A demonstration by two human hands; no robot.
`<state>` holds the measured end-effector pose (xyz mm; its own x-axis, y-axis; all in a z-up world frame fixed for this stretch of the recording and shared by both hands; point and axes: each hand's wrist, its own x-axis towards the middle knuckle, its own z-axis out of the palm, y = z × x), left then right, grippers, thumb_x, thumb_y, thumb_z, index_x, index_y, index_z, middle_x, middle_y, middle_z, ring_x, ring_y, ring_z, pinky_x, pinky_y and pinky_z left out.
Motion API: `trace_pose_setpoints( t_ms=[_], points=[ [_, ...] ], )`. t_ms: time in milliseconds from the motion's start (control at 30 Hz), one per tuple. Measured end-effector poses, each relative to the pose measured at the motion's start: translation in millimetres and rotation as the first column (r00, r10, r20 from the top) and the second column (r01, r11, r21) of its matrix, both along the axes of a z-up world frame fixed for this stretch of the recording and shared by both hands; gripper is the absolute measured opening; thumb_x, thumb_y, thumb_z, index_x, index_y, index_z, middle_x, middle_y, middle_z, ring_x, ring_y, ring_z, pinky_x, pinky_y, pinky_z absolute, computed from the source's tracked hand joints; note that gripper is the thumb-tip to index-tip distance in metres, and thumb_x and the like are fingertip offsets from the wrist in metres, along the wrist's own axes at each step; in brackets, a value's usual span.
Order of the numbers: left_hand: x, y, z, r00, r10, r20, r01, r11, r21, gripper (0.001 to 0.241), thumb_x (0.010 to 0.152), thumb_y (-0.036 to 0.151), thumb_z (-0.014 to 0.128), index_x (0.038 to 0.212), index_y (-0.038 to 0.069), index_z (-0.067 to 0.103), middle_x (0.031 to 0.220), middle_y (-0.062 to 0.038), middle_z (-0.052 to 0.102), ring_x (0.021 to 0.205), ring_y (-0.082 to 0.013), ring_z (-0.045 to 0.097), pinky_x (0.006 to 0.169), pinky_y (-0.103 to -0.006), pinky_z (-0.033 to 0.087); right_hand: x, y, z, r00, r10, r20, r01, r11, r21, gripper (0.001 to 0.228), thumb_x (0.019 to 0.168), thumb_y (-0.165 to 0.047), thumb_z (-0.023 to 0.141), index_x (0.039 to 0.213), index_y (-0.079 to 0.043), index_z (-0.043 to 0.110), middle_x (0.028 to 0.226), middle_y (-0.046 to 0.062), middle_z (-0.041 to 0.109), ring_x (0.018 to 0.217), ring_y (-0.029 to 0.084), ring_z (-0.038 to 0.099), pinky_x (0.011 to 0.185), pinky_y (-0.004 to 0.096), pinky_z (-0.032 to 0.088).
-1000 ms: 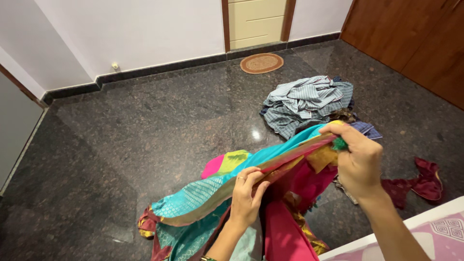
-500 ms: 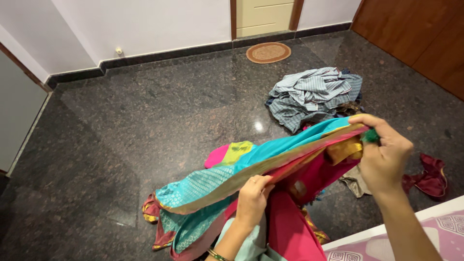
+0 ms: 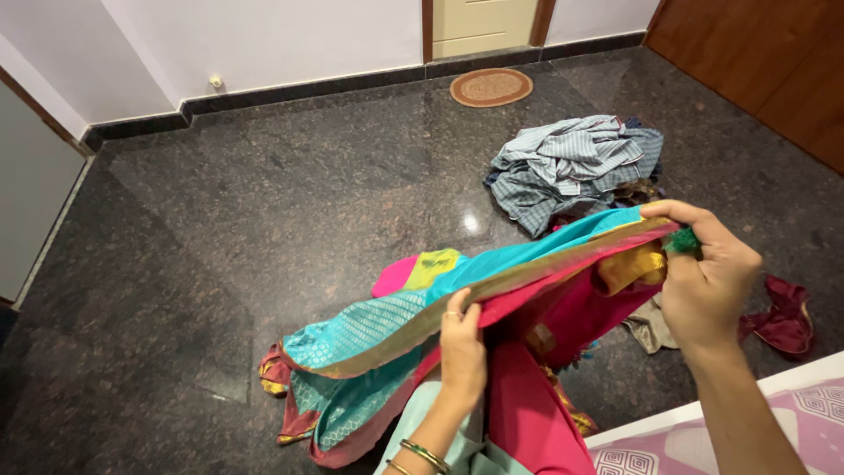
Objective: The person folds a colorful saree by hand while sitting on the floor. They repeatedly align edges and pleat the fabric, working from one end to the other.
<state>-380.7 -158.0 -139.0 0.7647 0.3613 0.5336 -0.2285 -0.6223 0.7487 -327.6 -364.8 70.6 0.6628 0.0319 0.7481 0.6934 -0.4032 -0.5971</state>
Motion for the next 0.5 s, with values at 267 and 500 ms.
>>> trace_pose_setpoints(
  t_ms=[267,500],
  points=[
    [11.4,57.8,-10.7,0.994,0.097,0.039,-0.085,0.966,-0.245,0.022,0.074,-0.009,0.069,0.095,-0.002,0.074,0.101,-0.012,0.075,0.092,-0.029,0.073,0.083,-0.0341,0.056,-0.7,-11.5,0.6,0.998,-0.051,-0.044,0.05,0.999,-0.005,0.04,0.093,0.018,0.046,0.116,0.0,0.074,0.098,0.006,0.071,0.082,0.006,0.059,0.072,0.019,0.045],
    [-0.8,107.6,10.9,0.988,-0.058,0.145,0.108,0.925,-0.363,0.014,0.077,-0.006,0.075,0.089,-0.001,0.078,0.094,-0.01,0.078,0.086,-0.0203,0.075,0.079,-0.0293,0.059,6.3,-14.9,10.0,0.998,-0.058,0.01,0.058,0.998,0.011,0.038,0.092,0.019,0.047,0.114,0.001,0.073,0.102,0.004,0.07,0.091,0.007,0.062,0.083,0.02,0.048]
  ],
)
